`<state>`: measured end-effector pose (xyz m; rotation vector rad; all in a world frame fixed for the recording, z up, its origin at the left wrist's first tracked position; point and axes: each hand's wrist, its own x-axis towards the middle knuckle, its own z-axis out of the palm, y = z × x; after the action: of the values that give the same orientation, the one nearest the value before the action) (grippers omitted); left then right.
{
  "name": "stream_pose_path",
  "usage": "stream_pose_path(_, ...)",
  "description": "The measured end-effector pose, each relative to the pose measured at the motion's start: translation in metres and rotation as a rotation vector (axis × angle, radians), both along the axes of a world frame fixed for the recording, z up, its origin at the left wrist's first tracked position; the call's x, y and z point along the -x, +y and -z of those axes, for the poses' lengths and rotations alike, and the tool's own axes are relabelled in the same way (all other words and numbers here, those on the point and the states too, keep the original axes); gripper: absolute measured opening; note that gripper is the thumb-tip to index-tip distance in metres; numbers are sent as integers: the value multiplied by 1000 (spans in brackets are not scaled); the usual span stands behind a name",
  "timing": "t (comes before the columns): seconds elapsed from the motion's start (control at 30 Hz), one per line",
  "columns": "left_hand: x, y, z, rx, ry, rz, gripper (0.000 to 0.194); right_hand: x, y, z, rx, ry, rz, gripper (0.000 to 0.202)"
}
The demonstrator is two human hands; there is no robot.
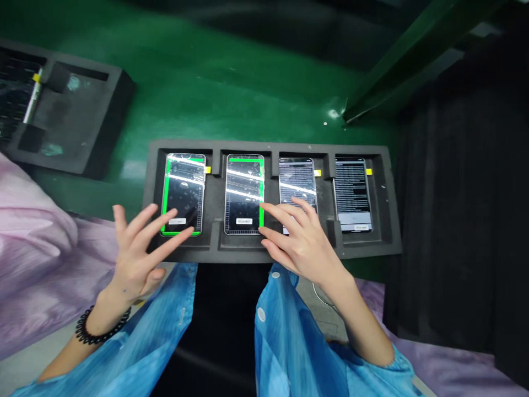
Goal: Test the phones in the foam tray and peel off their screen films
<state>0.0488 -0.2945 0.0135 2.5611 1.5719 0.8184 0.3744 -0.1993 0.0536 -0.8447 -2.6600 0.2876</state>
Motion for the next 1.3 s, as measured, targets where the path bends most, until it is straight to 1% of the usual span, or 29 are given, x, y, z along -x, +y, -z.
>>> stream_pose_path(0.1, 5, 4, 5, -90, -59, -84, 58, -5, -1, 2, -10, 6, 1, 18)
stream_pose_path(0.17, 5, 8, 9, -121, -100, -118, 57, -6, -2, 4, -10, -15, -11, 19)
stream_pose_path(0.33, 4, 11, 13, -101, -126, -153, 58, -2, -4, 9, -22, -61, -49, 23)
stream_pose_path(0.57, 4, 9, 15, -80, -139, -167, 58, 17, -3, 12, -39, -47, -115, 26)
stream_pose_path(0.83, 3, 9, 13, -27, -127, -187, 58, 36, 0, 14, -55, -74, -195, 28)
stream_pose_path(0.97, 3, 8, 12, -8, -118, -200, 58, 47, 0, 16, -32, -108, -250, 27)
stream_pose_path(1.07, 2, 6, 10, 0, -132, -210, 58, 50, 1, 14, 0, -112, -274, 27)
stream_pose_path(1.17, 5, 9, 5, 38, -173, -244, 57, 49, 12, 8, -6, -57, -240, 29)
stream_pose_path(1.23, 8, 19, 0, 82, -167, -274, 55, 49, 26, 4, -34, -42, -151, 32)
stream_pose_path(1.3, 12, 34, -7, 124, -123, -300, 52, 53, 43, 2, -54, -71, -31, 34)
